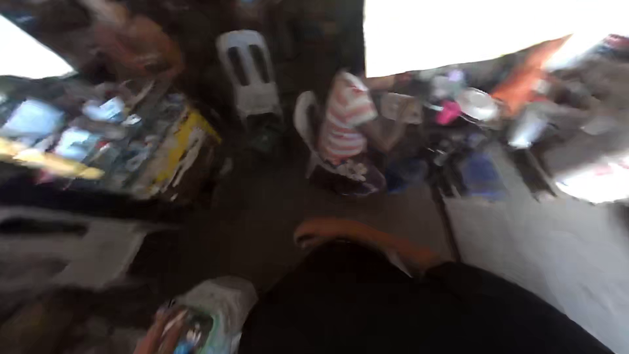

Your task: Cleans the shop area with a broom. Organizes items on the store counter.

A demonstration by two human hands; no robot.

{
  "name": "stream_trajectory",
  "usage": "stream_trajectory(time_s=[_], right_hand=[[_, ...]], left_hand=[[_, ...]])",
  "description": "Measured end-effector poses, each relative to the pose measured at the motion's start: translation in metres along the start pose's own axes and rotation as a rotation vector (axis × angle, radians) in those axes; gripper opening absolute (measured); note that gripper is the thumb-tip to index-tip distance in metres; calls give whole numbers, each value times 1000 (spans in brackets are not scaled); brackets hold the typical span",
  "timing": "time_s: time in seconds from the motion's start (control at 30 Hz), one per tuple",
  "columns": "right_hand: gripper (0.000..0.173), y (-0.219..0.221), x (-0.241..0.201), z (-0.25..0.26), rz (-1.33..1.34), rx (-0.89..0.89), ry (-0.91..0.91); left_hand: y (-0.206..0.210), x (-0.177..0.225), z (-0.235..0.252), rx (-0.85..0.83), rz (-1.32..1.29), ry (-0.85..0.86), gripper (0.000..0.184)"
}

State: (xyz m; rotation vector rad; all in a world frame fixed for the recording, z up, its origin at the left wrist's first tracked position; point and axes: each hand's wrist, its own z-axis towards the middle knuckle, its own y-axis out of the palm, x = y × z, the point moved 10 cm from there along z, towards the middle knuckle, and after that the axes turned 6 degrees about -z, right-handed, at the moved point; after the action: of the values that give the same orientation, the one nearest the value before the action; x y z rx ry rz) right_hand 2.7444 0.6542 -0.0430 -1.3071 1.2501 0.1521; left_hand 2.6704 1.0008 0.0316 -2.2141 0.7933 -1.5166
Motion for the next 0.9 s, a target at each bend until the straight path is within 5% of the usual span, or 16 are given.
stream_trajectory(time_s=[0.17,0.47,0.73,0.83,0.9], right_hand=[[32,25,17,36,7,-185,75],[31,45,-55,149,-211,-440,-150],[32,46,-74,269,-334,-590,-257],[35,65,-83,315,-493,-742,-338],[36,82,-83,342,-646,-838,-361]], left_hand=[[-27,-26,-22,142,18,-185,42],[-34,-103,-101,379,-233,-400,43],[4,-180,-156,614,-407,-759,41],[55,-237,-171,699,-427,-1029,43],[98,-259,-170,613,-490,-1174,47]])
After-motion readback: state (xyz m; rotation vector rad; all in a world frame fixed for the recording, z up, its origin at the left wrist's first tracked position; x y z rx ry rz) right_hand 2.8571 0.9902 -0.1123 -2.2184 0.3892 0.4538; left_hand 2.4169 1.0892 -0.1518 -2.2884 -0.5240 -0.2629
